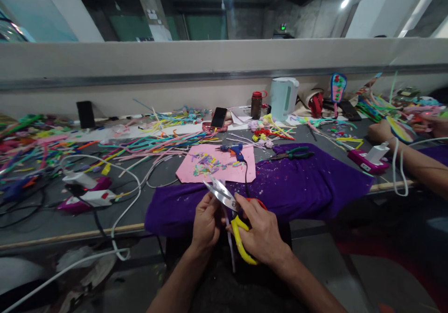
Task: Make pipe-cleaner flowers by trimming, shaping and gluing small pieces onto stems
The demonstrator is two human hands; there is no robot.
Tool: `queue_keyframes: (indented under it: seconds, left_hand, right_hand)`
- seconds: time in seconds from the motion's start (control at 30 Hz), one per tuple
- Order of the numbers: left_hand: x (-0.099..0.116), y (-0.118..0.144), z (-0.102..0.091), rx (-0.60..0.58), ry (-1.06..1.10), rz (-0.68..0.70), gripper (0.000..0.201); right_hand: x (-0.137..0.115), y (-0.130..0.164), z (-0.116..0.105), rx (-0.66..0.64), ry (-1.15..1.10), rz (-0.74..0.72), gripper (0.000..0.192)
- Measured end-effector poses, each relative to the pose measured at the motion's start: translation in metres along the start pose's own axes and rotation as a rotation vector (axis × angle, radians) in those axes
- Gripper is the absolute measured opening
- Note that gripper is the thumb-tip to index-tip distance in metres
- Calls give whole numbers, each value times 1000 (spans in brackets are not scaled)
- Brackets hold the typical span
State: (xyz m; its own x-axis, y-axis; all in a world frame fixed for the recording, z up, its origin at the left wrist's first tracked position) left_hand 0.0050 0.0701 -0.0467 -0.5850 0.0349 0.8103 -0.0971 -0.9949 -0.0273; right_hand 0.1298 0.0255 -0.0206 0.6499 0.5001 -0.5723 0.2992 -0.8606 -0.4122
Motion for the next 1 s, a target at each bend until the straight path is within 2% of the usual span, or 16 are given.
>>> queue_keyframes:
  seconds: [0.27,0.43,0.57,0.73,1.0]
  left_hand:
    - [-6,0,-1,8,29,-49,30]
    - [0,-2,-3,25,12,-17,29]
    - [10,-2,-9,45,32,-7,27]
    - [20,0,-9,25,117,18,24]
    - [22,5,-11,40,106,47,26]
  right_hand:
    - [1,-1,4,7,-7,-38,58]
    - [-2,0,2,11,-37,-58,55]
    - [2,-1,-10,21,-174,14,54]
    - [6,-4,-12,-68,-198,117,56]
    - [-13,-8,-3,-47,-66,10,56]
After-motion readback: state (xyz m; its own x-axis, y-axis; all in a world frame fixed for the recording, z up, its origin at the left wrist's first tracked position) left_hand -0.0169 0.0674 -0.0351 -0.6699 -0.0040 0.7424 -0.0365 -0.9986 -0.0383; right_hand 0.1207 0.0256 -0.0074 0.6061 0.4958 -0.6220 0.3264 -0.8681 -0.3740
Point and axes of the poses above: each hand's wrist, its own y-axis away from the middle knuckle, its own z-axis out of the palm, x = y × z, the point moved 7 cm from there along -y, towards the middle knuckle, and after that the axes turned 9 degrees about -x, right-handed, at the moved point
